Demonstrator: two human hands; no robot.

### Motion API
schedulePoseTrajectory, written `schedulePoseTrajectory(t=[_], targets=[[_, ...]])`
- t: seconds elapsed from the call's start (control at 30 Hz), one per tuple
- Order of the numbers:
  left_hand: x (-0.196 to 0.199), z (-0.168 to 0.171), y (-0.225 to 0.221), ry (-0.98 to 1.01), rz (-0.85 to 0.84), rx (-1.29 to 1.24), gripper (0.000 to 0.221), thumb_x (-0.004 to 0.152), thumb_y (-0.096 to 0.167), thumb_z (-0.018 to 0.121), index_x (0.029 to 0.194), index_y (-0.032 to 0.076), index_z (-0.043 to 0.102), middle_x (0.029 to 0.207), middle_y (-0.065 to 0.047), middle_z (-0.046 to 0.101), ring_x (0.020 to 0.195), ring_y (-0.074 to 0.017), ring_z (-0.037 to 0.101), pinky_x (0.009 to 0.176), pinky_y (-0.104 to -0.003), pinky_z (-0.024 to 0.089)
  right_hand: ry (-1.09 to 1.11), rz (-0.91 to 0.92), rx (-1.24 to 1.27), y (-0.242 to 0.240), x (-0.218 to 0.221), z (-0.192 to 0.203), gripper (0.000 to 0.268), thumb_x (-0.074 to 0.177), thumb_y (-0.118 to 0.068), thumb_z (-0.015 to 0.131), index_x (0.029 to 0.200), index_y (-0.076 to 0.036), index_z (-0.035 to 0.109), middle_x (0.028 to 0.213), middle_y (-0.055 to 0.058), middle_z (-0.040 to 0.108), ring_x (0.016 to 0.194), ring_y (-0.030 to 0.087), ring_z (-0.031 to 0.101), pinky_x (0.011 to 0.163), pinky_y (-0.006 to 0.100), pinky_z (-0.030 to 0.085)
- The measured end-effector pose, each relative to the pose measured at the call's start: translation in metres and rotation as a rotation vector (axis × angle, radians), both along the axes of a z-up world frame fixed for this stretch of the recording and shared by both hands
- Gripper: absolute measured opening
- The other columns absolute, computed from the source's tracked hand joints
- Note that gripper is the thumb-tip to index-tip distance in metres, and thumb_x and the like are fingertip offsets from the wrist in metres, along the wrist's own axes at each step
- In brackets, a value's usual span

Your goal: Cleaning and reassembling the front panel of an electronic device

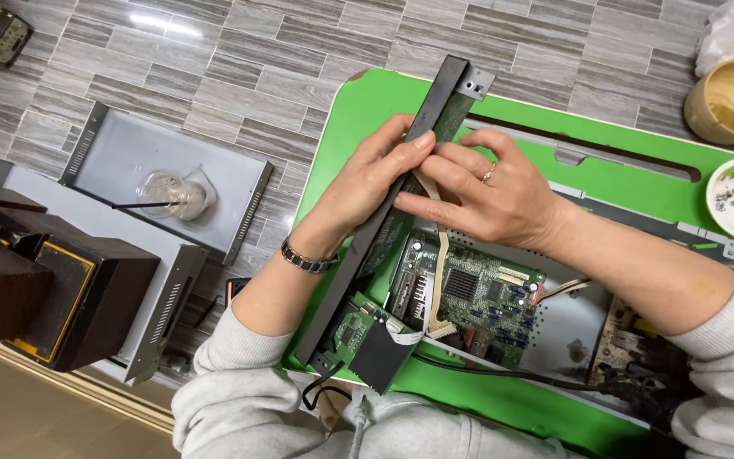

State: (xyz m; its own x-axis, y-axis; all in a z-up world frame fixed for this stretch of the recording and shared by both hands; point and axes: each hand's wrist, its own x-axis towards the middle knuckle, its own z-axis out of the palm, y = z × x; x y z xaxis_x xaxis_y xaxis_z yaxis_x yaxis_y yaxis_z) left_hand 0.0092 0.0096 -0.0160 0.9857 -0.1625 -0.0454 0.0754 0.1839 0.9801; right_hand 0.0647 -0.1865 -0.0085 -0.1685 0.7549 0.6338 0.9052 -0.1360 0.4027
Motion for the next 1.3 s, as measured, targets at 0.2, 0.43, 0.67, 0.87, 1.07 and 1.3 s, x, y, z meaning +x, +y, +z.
schedulePoseTrajectory(t=[0.2,0.43,0.67,0.87,1.07,1.3], targets=[[-0.004,0.003,-0.002,0.022,0.027,0.025,0.027,0.099,0.036,0.06,0.109,0.012,0.064,0.1,0.005,0.062,0.093,-0.0049,0.057,0.084,-0.022,0.048,0.065,0.123,0.011,0.0,0.002,0.006,0.026,0.105,-0.008,0.06,0.129,-0.014,0.07,0.114,0.02,0.07,0.099,0.029,0.071,0.086,0.043,0.06],[-0.001,-0.001,0.0,0.04,0.067,0.127,0.04,0.096,0.044,0.06,0.119,0.012,0.06,0.115,-0.001,0.059,0.107,-0.0076,0.053,0.092,-0.023,0.044,0.03,0.065,0.045,0.003,0.003,0.013,0.017,0.105,-0.005,0.056,0.107,-0.007,0.072,0.106,0.011,0.068,0.086,0.021,0.069,0.085,0.036,0.055],[-0.027,0.016,0.023,-0.166,-0.254,0.272,0.075,0.095,0.027,0.072,0.154,0.006,0.03,0.142,-0.007,0.053,0.126,-0.014,0.054,0.111,-0.03,0.047,0.081,0.022,0.068,-0.002,0.004,0.012,0.025,0.108,-0.005,0.044,0.107,-0.006,0.069,0.106,0.011,0.066,0.088,0.023,0.066,0.081,0.035,0.054],[-0.037,0.006,0.032,-0.262,-0.29,0.471,0.104,0.083,0.0,0.078,0.162,0.001,0.01,0.172,-0.017,0.017,0.162,-0.0268,0.014,0.135,-0.039,0.012,0.07,-0.034,0.098,-0.003,0.008,-0.003,0.01,0.108,-0.007,0.052,0.112,-0.009,0.061,0.111,0.01,0.067,0.096,0.022,0.064,0.078,0.035,0.057],[-0.043,0.031,0.021,-0.23,-0.204,0.576,0.101,0.082,-0.01,0.062,0.162,0.002,0.002,0.174,-0.016,0.004,0.163,-0.0256,0.004,0.134,-0.036,0.005,0.101,-0.193,0.112,0.002,0.011,-0.008,0.016,0.113,-0.024,0.047,0.11,-0.012,0.057,0.11,0.008,0.066,0.09,0.022,0.07,0.08,0.035,0.045],[-0.046,0.024,0.016,-0.239,-0.084,0.782,0.082,0.085,0.003,0.064,0.156,0.007,0.024,0.159,-0.015,0.042,0.146,-0.0323,0.047,0.118,-0.039,0.037,0.087,-0.309,0.091,-0.008,0.016,-0.02,0.043,0.114,-0.05,0.036,0.11,-0.012,0.056,0.111,0.006,0.067,0.091,0.023,0.069,0.084,0.04,0.041]])
